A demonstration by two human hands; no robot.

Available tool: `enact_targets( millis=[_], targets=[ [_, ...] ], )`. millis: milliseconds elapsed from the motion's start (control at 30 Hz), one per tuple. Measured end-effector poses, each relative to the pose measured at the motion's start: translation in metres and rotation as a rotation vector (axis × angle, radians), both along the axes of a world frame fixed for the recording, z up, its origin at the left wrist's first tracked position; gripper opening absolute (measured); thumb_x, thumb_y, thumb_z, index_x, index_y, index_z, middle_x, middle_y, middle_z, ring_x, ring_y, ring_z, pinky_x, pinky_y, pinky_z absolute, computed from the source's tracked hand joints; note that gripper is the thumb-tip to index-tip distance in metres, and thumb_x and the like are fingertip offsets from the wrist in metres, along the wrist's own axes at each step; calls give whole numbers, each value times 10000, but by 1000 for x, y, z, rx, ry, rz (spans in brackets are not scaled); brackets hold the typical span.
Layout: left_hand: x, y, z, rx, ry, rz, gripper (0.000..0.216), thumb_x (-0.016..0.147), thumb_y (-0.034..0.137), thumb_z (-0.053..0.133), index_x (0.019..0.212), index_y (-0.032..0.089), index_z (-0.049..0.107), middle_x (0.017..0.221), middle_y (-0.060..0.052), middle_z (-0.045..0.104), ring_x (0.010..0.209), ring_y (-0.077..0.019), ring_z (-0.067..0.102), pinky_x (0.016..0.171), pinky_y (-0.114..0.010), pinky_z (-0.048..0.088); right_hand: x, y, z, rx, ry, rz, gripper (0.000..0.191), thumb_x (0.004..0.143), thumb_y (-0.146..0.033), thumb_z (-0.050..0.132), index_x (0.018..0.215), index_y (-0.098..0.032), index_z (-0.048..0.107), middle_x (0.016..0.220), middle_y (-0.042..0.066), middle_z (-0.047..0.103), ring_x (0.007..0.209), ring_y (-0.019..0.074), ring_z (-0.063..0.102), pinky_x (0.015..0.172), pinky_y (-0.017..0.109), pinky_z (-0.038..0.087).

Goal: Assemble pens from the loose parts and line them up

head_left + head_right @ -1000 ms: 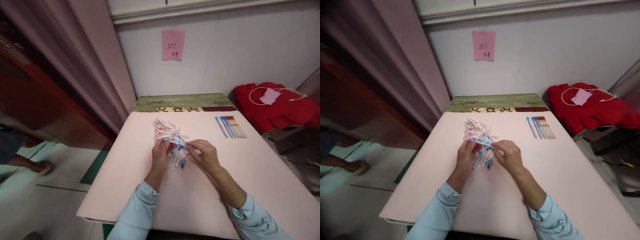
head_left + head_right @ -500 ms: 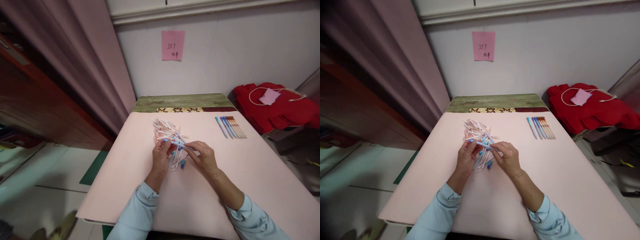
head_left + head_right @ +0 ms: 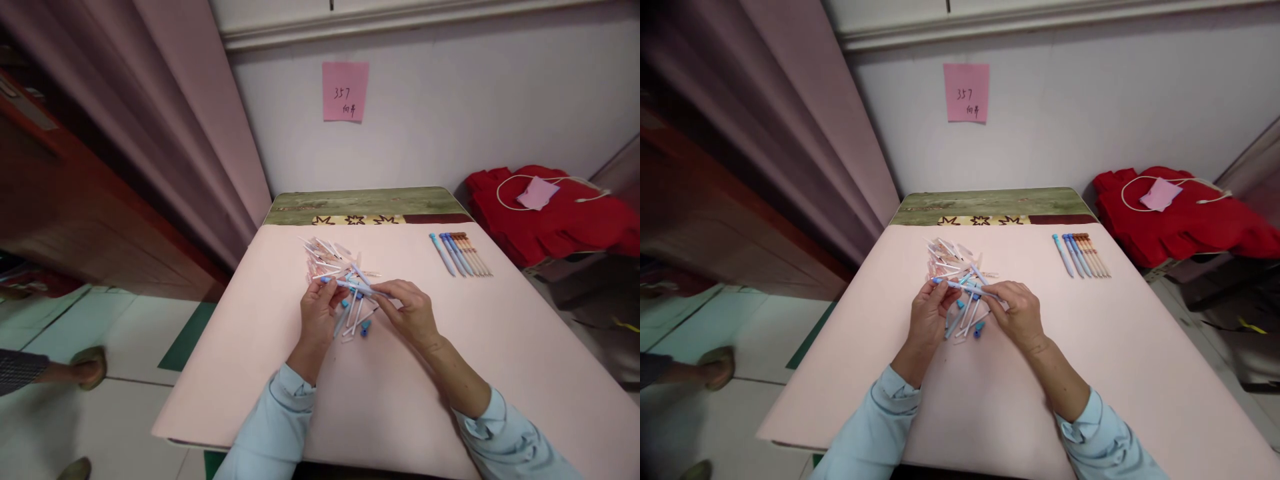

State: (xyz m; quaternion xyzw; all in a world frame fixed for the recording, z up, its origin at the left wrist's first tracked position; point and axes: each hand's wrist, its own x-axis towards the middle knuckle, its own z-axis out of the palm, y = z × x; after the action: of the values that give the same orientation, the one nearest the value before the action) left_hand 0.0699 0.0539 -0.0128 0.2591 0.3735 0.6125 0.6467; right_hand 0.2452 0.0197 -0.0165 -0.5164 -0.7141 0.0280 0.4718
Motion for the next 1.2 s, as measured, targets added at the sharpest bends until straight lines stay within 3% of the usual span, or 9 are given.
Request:
enact_targets(
  millis=[533,833,1033,1200],
  targets=[
    [2,-3,1,16,28,-26,261,704,290,818,845,141,655,791,-17,707,714,-115,678,742,-251,567,2,2,-3,12,-16,2,111,920,-296,641,958,-239,729,878,34,764,814,190,695,755,322,502],
    [0,-2,1,33,34,-13,265,698,293,822,847,151,654,794,-12,710,717,-120,680,764,-278,562,4,2,-3,-77,-30,7,150,928,-324,607,969,-250,731,904,38,761,840,199,693,783,332,504],
    [-1,0,-4,93,118,65,269,701,319,814,862,169,660,813,-17,726,724,-133,689,779,-300,557,28,8,-5,-187,17,-116,164,876,-339,618,936,-248,742,901,25,755,810,199,680,738,314,500],
    [-1,-1,-9,187,344,90,271,725,327,795,923,177,688,765,-10,710,686,-131,660,705,-264,536,43,13,-16,-303,-24,-391,186,834,-343,601,891,-258,756,862,15,753,725,201,659,638,309,458]
  ],
)
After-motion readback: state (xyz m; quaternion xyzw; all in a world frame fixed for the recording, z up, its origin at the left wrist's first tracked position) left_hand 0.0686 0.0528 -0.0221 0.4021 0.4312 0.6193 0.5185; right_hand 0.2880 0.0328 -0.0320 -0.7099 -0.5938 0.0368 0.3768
